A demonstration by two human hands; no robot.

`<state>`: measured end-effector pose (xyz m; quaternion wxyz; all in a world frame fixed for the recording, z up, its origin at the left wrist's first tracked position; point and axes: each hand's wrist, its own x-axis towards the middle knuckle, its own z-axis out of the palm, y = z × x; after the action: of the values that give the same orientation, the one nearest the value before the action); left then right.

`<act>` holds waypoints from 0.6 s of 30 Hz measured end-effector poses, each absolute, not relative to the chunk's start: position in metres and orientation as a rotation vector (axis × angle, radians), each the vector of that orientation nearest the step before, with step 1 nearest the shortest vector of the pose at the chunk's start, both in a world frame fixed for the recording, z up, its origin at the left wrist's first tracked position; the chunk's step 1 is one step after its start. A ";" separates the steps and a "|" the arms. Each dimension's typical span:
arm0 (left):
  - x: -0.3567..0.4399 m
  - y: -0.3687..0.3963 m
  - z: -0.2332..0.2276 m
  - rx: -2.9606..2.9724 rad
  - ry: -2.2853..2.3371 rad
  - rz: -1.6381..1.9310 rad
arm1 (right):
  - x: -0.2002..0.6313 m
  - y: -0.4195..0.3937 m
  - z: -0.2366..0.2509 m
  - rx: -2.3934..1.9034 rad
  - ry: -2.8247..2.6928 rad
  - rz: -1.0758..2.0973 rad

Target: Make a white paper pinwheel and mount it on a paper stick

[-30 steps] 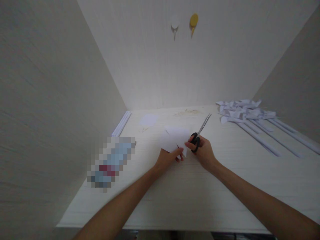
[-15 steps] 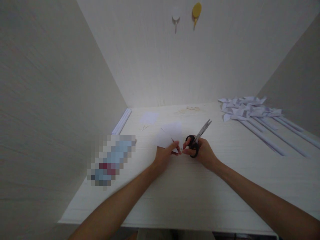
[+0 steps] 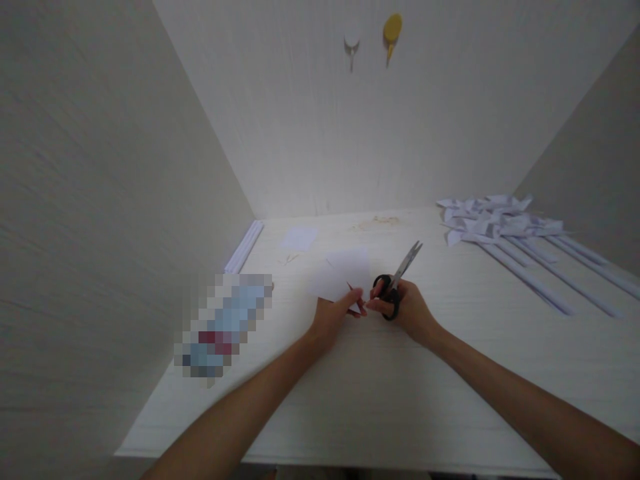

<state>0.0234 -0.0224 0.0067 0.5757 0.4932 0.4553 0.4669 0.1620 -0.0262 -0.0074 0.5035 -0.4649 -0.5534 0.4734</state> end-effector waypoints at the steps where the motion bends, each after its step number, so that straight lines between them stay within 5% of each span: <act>1: 0.023 -0.022 0.007 1.155 1.066 1.094 | 0.162 -0.026 -0.008 -1.119 -1.328 1.147; 18: 0.024 -0.023 0.007 1.202 1.049 1.069 | 0.160 -0.026 -0.007 -1.138 -1.310 1.127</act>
<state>0.0236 -0.0228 0.0073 0.5734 0.5129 0.4476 0.4560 0.1599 -0.0265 -0.0075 0.5107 -0.4729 -0.5444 0.4683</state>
